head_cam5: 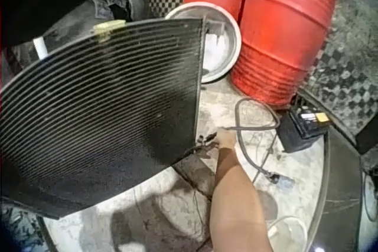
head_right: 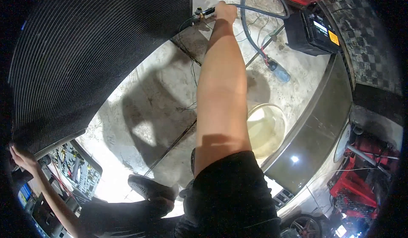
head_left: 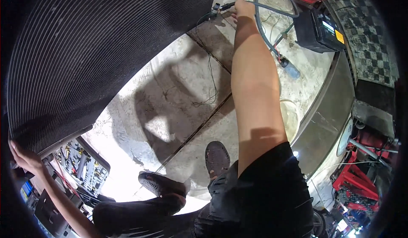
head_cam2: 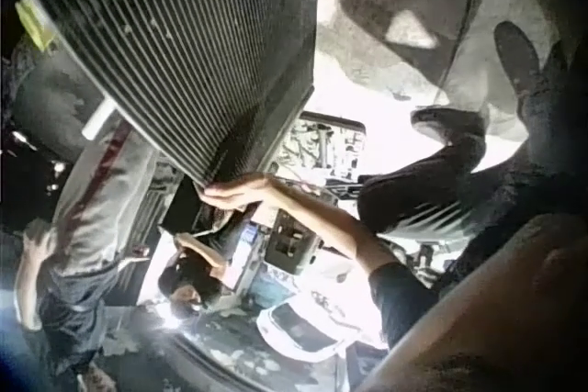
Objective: Inspecting, cleaning, and repairing a car radiator in a mechanical workshop.
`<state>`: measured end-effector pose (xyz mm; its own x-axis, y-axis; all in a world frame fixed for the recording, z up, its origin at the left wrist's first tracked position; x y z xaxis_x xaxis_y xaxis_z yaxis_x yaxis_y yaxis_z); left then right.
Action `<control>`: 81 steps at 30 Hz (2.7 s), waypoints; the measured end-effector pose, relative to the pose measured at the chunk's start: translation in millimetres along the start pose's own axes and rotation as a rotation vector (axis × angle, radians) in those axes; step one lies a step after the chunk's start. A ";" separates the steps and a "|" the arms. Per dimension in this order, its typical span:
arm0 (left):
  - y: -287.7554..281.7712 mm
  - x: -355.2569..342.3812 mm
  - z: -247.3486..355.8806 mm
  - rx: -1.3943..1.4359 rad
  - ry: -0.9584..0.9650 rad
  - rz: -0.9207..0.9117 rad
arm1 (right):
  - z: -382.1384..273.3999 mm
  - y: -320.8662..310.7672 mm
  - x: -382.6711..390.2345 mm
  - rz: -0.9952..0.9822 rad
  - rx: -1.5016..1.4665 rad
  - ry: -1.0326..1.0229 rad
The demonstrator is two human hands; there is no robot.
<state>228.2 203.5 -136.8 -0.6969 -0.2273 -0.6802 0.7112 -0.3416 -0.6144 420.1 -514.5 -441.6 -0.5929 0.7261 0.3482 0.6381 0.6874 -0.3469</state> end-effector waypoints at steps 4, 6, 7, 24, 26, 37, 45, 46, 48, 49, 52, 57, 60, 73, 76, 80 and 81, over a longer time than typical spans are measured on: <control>-7.2 -14.9 -0.4 -0.213 0.112 -0.046 | -35.6 2.4 54.7 0.177 0.079 -0.062; 35.8 -23.6 3.0 -0.123 0.173 -0.023 | -28.4 -18.3 -3.8 0.154 0.076 -0.202; 49.0 -12.4 31.8 -0.124 0.236 0.050 | -23.2 -10.3 5.6 0.091 0.071 -0.185; 24.1 17.2 132.8 -0.328 0.321 0.080 | -68.1 -10.2 120.8 0.159 -0.097 -0.204; 1.3 27.9 115.3 -0.394 0.304 0.067 | -75.6 16.5 173.1 0.165 0.046 -0.228; 6.8 22.9 121.8 -0.328 0.289 0.098 | -75.0 23.0 155.2 -0.375 0.171 -0.174; 10.7 19.7 117.9 -0.278 0.327 0.152 | -60.1 36.4 170.6 -0.637 0.471 -0.158; 11.9 19.7 116.8 -0.279 0.321 0.150 | -59.2 36.5 169.8 -0.649 0.499 -0.140; 10.6 18.7 109.2 -0.285 0.326 0.155 | -55.9 46.1 172.4 -0.661 0.510 -0.166; 11.1 17.8 112.6 -0.274 0.312 0.145 | -53.8 46.3 160.0 -0.667 0.554 -0.158; 10.1 17.1 106.7 -0.292 0.305 0.156 | -46.4 56.6 148.5 -0.760 0.550 -0.165; 26.4 10.9 113.2 -0.217 0.345 0.206 | -52.6 30.8 108.4 -0.877 0.510 -0.148; 15.4 16.4 106.1 -0.257 0.311 0.131 | -53.5 47.6 142.7 -0.781 0.651 -0.167; 7.0 11.7 106.2 -0.267 0.435 0.026 | -75.1 41.0 163.9 -0.956 0.982 -0.371; 2.9 18.8 121.6 -0.274 0.367 0.022 | -81.7 57.7 241.3 -1.208 1.108 -0.634; 3.2 20.2 117.4 -0.320 0.358 -0.001 | -108.7 68.7 394.1 -1.098 0.551 -1.594; 3.2 19.1 121.3 -0.337 0.297 -0.030 | -117.3 69.2 418.5 -0.911 0.418 -1.888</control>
<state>206.0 87.5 -103.2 -0.6958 0.0668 -0.7151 0.7158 -0.0170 -0.6981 273.7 -165.0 -217.7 -0.4188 -0.7663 -0.4873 0.0015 0.5361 -0.8442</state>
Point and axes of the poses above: each hand's wrist, its own x-axis away from the middle knuckle, its own y-axis out of the palm, z = x × y, the point moved 1 cm from there along -x, towards the middle knuckle, and after that the axes turned 4 degrees about -y, right-handed, at the moved point
